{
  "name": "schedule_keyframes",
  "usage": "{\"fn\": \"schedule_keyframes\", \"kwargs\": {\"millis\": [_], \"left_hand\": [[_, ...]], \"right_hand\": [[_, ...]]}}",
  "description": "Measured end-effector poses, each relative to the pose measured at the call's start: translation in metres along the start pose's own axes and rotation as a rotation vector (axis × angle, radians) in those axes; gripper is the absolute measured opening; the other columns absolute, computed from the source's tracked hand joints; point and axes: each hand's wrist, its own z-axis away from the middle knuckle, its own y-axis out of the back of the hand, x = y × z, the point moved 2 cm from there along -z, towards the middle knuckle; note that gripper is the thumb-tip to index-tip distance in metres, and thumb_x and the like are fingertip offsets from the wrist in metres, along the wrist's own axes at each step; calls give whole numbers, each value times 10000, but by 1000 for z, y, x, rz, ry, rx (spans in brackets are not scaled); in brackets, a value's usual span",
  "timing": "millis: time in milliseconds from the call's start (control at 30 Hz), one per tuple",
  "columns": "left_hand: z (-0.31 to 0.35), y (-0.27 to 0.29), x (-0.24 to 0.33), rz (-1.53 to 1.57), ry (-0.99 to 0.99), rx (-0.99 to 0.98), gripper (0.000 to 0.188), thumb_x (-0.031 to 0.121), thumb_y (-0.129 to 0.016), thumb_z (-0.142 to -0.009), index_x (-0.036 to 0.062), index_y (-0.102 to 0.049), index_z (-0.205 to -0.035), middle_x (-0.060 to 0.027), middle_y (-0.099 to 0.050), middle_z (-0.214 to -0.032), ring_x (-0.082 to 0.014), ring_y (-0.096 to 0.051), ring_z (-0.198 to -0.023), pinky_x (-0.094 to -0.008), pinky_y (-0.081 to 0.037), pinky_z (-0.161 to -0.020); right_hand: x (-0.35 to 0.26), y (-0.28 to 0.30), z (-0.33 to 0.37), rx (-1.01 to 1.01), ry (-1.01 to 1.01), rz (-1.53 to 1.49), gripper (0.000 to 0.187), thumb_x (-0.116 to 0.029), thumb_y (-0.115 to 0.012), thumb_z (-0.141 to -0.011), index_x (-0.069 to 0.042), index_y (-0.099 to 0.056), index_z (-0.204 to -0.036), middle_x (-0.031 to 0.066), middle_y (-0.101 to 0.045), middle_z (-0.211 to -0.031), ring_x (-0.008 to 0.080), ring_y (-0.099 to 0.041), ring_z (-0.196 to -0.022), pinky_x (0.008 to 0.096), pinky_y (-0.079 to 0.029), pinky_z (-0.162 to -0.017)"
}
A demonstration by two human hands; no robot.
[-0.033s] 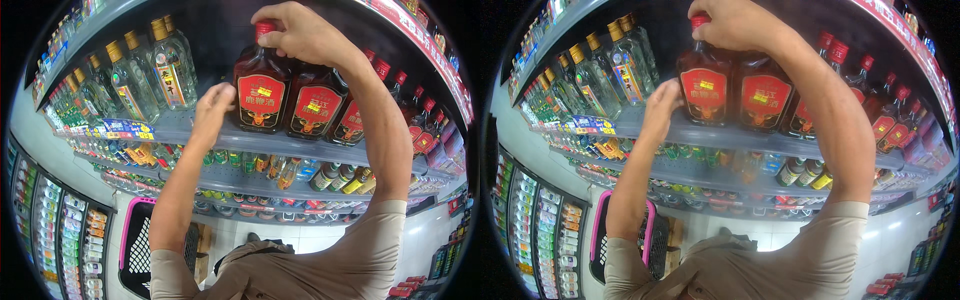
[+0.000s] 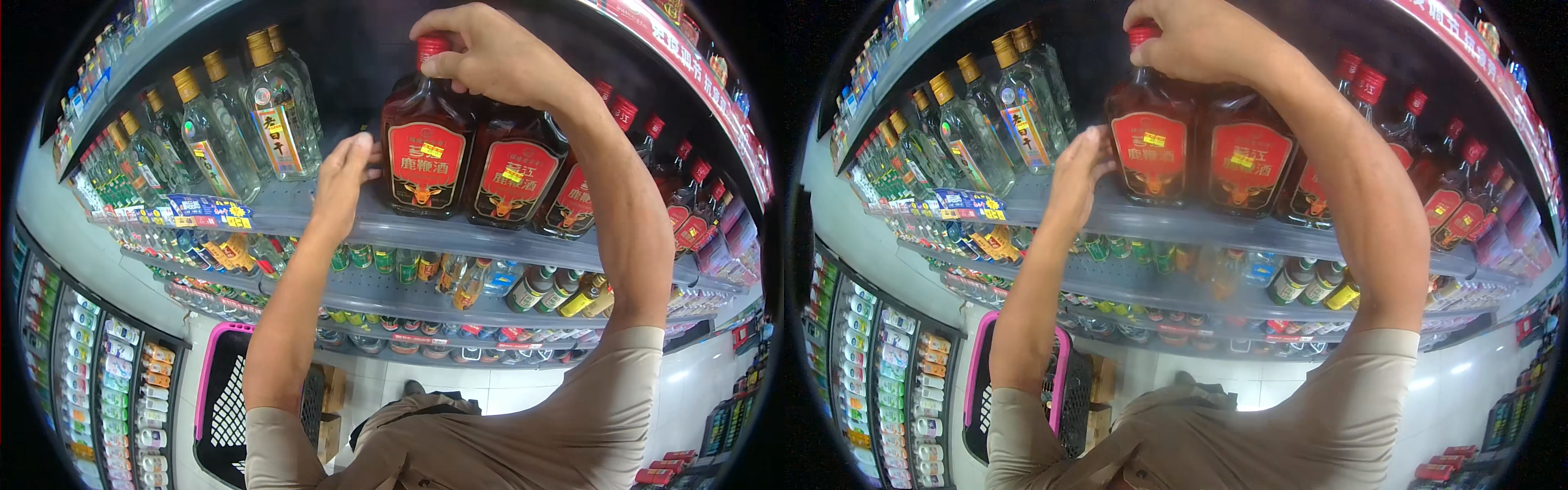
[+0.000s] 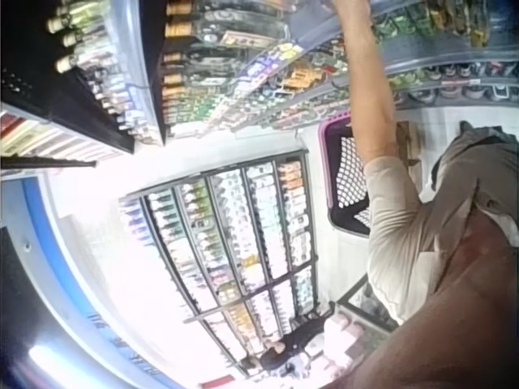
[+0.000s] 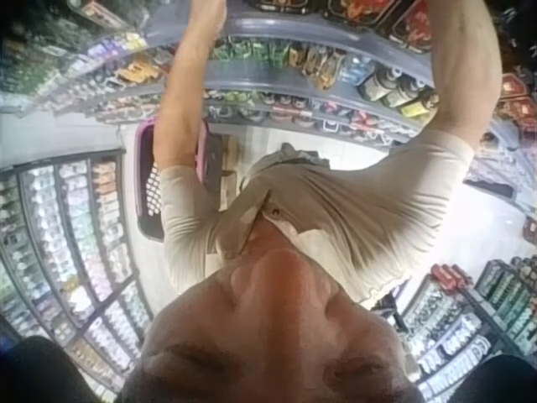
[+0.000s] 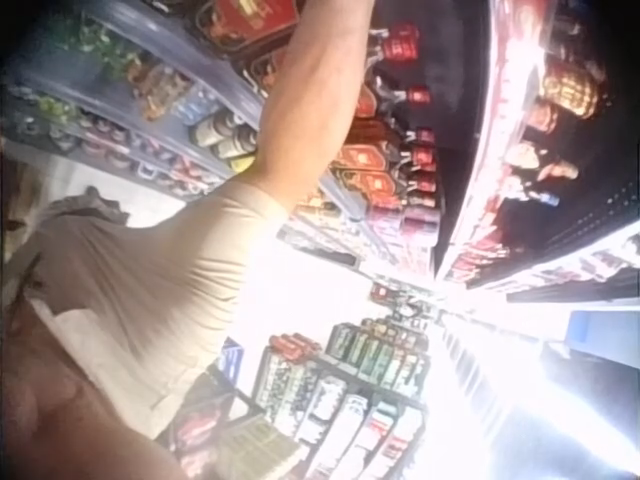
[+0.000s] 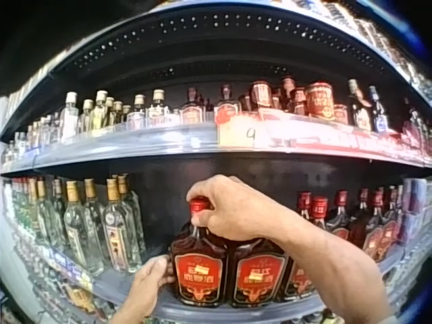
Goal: Organizing and stocking liquor bottles on supermarket shelves from a shopping basket.
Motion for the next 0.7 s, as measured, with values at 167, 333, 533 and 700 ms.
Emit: {"fn": "schedule_keyframes", "kwargs": {"millis": [167, 333, 533, 700], "left_hand": [[-27, 6, -6, -26, 5, 49, 477, 266, -506, -979, -29, -472, -1352, -137, -553, -1293, -222, -496, -1228, -360, -395, -1019], [-43, 0, -6, 2, 150, -211, 492, 90, -492, -919, -19, -428, -1394, -125, -532, -1336, -200, -440, -1289, -338, -312, -1089], [-44, -6, -11, -9, 217, -316, 544, -6, -649, -829, 23, -493, -1348, -91, -596, -1243, -173, -539, -1153, -313, -403, -1011], [-54, -5, -16, -88, 206, -310, 508, -32, -700, -794, 33, -548, -1274, -59, -653, -1117, -149, -611, -990, -292, -494, -863]], "right_hand": [[5, -13, 4, 43, -39, -94, 342, -83, -645, -835, 19, -613, -1160, 121, -661, -828, 154, -621, -619, 291, -515, -623], [9, -12, 5, 41, -23, -77, 364, -124, -654, -854, 25, -602, -1182, 148, -673, -838, 181, -644, -635, 331, -524, -646], [13, -14, 2, 97, 80, 5, 362, -120, -663, -850, 28, -604, -1176, 152, -670, -836, 193, -646, -651, 339, -524, -659], [13, -13, 2, 109, 113, 2, 347, -123, -661, -847, 25, -615, -1158, 175, -682, -870, 231, -667, -694, 356, -525, -694]]}}
